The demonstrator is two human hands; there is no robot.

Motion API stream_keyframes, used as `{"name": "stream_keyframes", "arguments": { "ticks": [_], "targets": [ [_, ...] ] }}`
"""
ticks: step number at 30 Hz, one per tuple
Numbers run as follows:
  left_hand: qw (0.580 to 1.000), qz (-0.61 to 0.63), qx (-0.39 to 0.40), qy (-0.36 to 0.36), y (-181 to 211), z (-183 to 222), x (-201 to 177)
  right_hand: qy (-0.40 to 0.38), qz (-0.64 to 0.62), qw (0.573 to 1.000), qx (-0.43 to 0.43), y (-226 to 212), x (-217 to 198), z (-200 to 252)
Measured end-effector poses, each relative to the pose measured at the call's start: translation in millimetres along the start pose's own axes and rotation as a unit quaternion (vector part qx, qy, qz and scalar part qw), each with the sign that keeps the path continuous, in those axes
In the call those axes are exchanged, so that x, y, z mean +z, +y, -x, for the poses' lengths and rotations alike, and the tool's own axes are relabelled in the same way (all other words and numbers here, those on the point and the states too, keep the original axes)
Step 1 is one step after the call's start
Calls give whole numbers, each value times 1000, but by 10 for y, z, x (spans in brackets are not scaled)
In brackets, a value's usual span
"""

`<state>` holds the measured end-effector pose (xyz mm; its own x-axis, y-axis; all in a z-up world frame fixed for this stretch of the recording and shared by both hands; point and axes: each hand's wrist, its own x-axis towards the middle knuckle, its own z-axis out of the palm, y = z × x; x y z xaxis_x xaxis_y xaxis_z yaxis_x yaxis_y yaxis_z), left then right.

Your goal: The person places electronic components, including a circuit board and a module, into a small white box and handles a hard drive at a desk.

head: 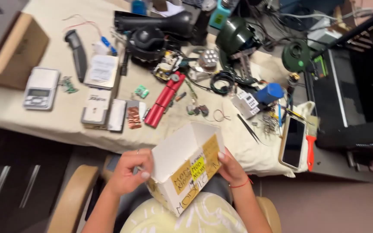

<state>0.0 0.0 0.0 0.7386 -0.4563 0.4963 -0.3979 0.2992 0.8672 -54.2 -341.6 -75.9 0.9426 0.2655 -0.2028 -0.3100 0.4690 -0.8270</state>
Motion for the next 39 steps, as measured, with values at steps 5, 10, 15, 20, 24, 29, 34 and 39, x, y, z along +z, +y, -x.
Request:
{"name": "stream_keyframes", "arguments": {
  "ticks": [5,10,15,20,24,29,34,39],
  "targets": [
    [990,-109,-81,26,-254,-300,204,50,35,994,-87,-94,-425,311],
    [952,-98,-275,-91,-330,-520,294,118,106,976,-146,-231,-470,318],
    [972,-190,-109,-85,-529,-546,207,80,248,959,-114,-258,-602,304],
    [968,-245,-16,-57,-680,-508,185,150,182,943,-235,-369,-400,-34],
    [957,-280,21,-66,-901,-369,199,250,312,898,-185,-577,-239,-260],
    [967,-242,28,-79,-1207,-150,98,247,306,909,-139,-843,-231,-656],
    [960,-253,72,-92,-1277,-79,30,241,383,892,0,-1042,-71,-1074],
    [959,-251,96,-89,-1273,-86,50,163,578,798,54,-962,-31,-1299]
  ]
}}
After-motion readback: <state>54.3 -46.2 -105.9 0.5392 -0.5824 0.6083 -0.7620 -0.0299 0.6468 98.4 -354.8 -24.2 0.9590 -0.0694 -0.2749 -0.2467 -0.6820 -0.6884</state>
